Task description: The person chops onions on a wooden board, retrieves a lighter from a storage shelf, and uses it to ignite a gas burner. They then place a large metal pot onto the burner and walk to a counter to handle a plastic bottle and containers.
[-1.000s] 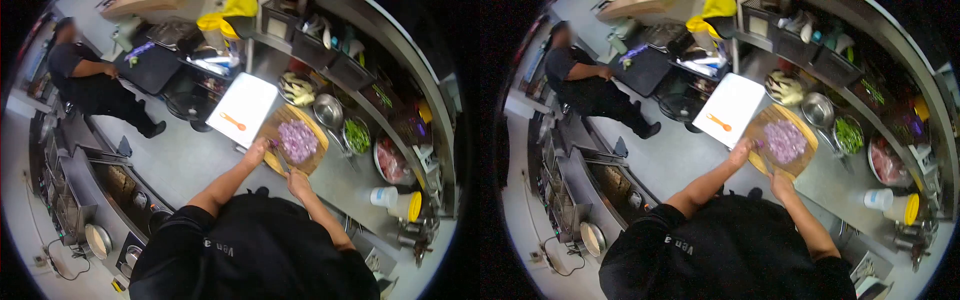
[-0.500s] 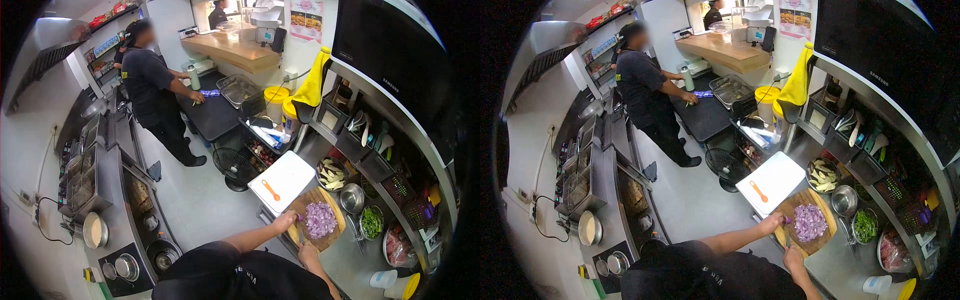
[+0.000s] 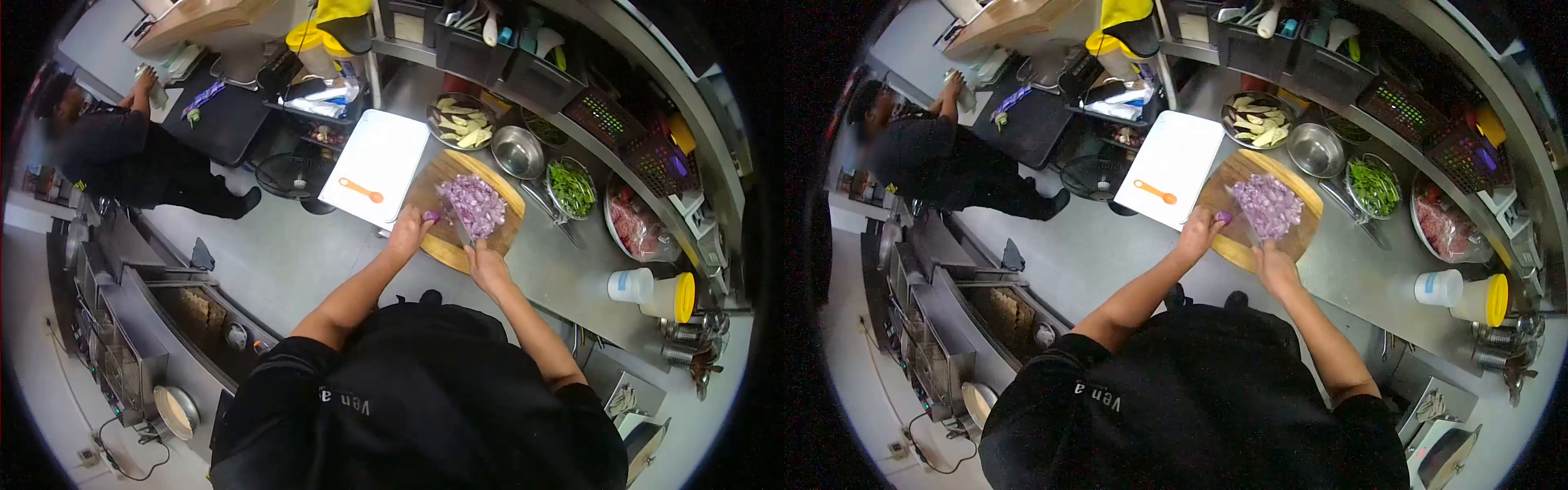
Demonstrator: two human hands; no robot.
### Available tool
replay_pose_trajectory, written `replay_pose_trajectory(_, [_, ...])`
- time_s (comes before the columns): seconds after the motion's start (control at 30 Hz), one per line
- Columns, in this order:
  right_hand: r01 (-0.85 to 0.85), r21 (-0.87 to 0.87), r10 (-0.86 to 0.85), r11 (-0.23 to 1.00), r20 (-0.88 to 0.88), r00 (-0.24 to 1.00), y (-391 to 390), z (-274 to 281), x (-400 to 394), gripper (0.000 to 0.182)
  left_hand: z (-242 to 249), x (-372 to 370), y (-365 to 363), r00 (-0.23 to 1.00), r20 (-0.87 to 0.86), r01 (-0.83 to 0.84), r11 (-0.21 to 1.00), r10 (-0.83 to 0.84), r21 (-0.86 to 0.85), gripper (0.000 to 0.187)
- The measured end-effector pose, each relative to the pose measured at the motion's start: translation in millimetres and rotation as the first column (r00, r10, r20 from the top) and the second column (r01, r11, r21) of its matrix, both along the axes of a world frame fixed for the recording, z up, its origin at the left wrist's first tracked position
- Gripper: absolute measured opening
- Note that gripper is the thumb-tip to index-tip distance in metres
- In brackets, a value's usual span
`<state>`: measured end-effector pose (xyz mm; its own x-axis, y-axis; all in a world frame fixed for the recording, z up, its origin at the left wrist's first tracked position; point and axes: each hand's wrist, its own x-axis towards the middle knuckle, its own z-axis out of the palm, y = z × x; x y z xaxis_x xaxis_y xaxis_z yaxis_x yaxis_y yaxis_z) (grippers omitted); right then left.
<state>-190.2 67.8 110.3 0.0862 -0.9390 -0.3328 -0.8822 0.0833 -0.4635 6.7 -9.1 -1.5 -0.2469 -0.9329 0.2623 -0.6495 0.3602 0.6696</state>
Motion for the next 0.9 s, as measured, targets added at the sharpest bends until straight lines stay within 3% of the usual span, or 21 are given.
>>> replay_pose_trajectory(0.1, [0.052, -0.093, -0.051, 0.994, 0.012, 0.999, -4.8, -1.8, -12.7, 0.037, 14.7, -15.0, -2.5, 0.994, 0.029, -0.109, 0.994, 0.109, -0.024, 0.034])
replay_pose_trajectory(0.17, [0.072, -0.079, -0.071, 0.994, 0.009, 0.997, -4.5, -0.7, -14.9, 0.038, 30.7, -28.3, -5.6, 0.966, 0.176, -0.221, 0.955, 0.187, 0.198, 0.046])
replay_pose_trajectory(0.2, [0.077, -0.083, -0.076, 0.994, 0.011, 0.997, -3.8, -1.6, -15.3, 0.038, 22.7, -28.1, -9.4, 0.967, 0.177, -0.216, 0.957, 0.183, 0.194, 0.046])
replay_pose_trajectory(0.27, [0.046, -0.077, -0.045, 0.996, 0.007, 0.999, -2.3, -5.9, -16.2, 0.038, -2.5, -28.1, -19.1, 0.976, 0.204, -0.092, 0.995, 0.081, 0.043, 0.041])
replay_pose_trajectory(0.3, [0.054, -0.076, -0.053, 0.996, 0.008, 0.999, -2.7, -8.1, -17.0, 0.038, -1.6, -26.2, -21.8, 0.976, 0.205, -0.084, 0.995, 0.073, 0.045, 0.041])
replay_pose_trajectory(0.37, [0.048, -0.076, -0.046, 0.996, 0.019, 0.999, -1.4, -12.7, -18.7, 0.038, 3.2, -15.7, -21.9, 0.936, 0.329, 0.112, 0.992, -0.123, 0.051, 0.044])
replay_pose_trajectory(0.4, [0.059, -0.065, -0.058, 0.996, 0.019, 0.998, -0.3, -14.2, -20.0, 0.038, 6.9, -12.9, -18.8, 0.935, 0.328, 0.124, 0.990, -0.137, 0.062, 0.044])
replay_pose_trajectory(0.5, [0.030, -0.005, -0.030, 1.000, 0.034, 0.999, 0.1, -21.1, -18.3, 0.039, 10.4, -7.7, -9.9, 0.988, 0.030, 0.147, 0.988, -0.149, 0.054, 0.050])
replay_pose_trajectory(0.63, [-0.033, 0.015, 0.033, 0.999, 0.007, 0.999, -0.6, -47.2, -11.5, 0.038, -7.6, -9.4, -1.9, 0.998, 0.058, -0.001, 0.997, 0.005, -0.078, 0.046])
replay_pose_trajectory(0.7, [-0.058, -0.021, 0.058, 0.998, 0.008, 0.998, 0.6, -53.9, -8.1, 0.037, -5.7, -8.0, -2.2, 0.996, 0.049, 0.079, 0.991, -0.074, -0.108, 0.036])
replay_pose_trajectory(0.9, [-0.045, -0.007, 0.045, 0.999, 0.057, 0.997, 3.1, -52.8, -1.7, 0.037, -0.7, -8.9, -1.4, 0.989, 0.114, 0.103, 0.989, -0.090, -0.107, 0.024])
